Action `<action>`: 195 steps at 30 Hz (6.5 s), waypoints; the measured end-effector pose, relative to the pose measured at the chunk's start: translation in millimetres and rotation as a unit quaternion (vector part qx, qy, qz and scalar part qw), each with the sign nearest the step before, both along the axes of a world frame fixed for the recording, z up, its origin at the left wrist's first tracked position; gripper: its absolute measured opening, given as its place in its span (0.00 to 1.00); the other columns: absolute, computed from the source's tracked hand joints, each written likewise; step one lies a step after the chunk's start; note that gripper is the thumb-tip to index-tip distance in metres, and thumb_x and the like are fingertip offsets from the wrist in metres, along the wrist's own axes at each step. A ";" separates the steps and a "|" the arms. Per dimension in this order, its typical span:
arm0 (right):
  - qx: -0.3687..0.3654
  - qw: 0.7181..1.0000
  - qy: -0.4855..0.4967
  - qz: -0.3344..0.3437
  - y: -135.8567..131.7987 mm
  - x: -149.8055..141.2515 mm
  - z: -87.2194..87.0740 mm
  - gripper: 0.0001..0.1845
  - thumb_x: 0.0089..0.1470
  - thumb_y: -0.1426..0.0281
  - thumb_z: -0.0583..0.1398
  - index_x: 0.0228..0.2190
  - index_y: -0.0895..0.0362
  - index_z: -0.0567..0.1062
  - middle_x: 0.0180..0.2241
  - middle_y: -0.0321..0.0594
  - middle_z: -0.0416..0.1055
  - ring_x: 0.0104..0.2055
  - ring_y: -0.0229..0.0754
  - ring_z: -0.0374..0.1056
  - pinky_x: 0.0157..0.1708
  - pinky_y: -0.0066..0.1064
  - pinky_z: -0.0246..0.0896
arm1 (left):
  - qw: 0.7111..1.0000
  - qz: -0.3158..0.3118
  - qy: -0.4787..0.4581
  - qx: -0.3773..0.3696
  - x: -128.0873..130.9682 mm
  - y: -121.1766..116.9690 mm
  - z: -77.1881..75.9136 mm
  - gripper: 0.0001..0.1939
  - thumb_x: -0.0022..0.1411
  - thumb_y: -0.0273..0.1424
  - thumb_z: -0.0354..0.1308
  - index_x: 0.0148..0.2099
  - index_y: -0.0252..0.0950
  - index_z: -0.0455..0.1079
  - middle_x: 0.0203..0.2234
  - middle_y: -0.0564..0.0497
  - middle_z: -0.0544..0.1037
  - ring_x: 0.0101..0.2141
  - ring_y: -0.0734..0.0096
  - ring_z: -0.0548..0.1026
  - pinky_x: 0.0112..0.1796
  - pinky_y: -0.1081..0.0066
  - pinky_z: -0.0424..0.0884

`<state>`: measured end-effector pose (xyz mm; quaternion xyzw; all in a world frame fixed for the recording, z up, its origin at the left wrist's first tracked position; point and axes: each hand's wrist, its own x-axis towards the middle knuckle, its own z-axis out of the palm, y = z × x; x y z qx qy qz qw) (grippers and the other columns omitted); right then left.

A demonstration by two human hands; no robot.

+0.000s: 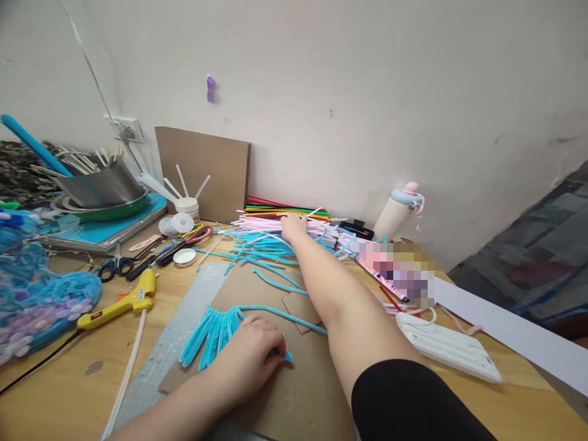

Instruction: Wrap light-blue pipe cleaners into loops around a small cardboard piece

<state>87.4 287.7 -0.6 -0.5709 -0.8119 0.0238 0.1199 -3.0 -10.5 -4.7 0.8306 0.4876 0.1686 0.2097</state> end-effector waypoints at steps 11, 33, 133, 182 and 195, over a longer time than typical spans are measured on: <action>-0.052 0.989 0.132 0.031 39.7 30.2 40.8 0.17 0.57 0.65 0.54 0.45 0.61 0.67 0.43 0.43 0.68 0.41 0.43 0.67 0.39 0.38 0.64 | 1.000 0.011 -0.012 0.001 -0.9 2.0 -6.0 0.03 0.50 0.25 0.58 0.30 0.38 0.71 0.28 0.55 0.77 0.34 0.69 0.71 0.41 0.67 0.59; -0.036 0.990 0.072 0.119 16.1 24.0 34.6 0.19 0.52 0.59 0.54 0.31 0.61 0.76 0.29 0.41 0.74 0.30 0.38 0.66 0.30 0.25 0.56 | 1.000 0.014 -0.013 -0.017 0.3 1.5 -3.1 0.04 0.51 0.24 0.57 0.29 0.38 0.71 0.28 0.54 0.77 0.35 0.68 0.71 0.41 0.66 0.59; -0.330 0.824 0.446 0.118 -263.0 91.9 1.5 0.09 0.50 0.69 0.54 0.35 0.58 0.70 0.23 0.32 0.60 0.24 0.32 0.54 0.26 0.25 0.48 | 0.968 0.078 -0.237 -0.029 -5.2 12.8 12.1 0.08 0.55 0.31 0.55 0.36 0.37 0.73 0.31 0.53 0.77 0.34 0.70 0.73 0.40 0.72 0.66; -0.528 0.688 0.490 0.087 -269.7 91.4 4.0 0.11 0.42 0.67 0.61 0.20 0.59 0.64 0.15 0.29 0.57 0.15 0.27 0.48 0.16 0.22 0.37 | 0.997 -0.007 -0.073 0.036 -8.6 8.1 20.5 0.07 0.55 0.28 0.52 0.32 0.40 0.72 0.29 0.56 0.77 0.32 0.70 0.71 0.47 0.63 0.55; -0.668 0.541 0.508 0.041 -264.3 98.3 0.3 0.07 0.46 0.69 0.58 0.27 0.62 0.67 0.20 0.33 0.60 0.17 0.27 0.52 0.14 0.19 0.36 | 0.989 -0.072 -0.035 0.123 -6.3 10.8 16.1 0.06 0.58 0.29 0.54 0.35 0.41 0.72 0.30 0.54 0.78 0.34 0.71 0.72 0.46 0.64 0.52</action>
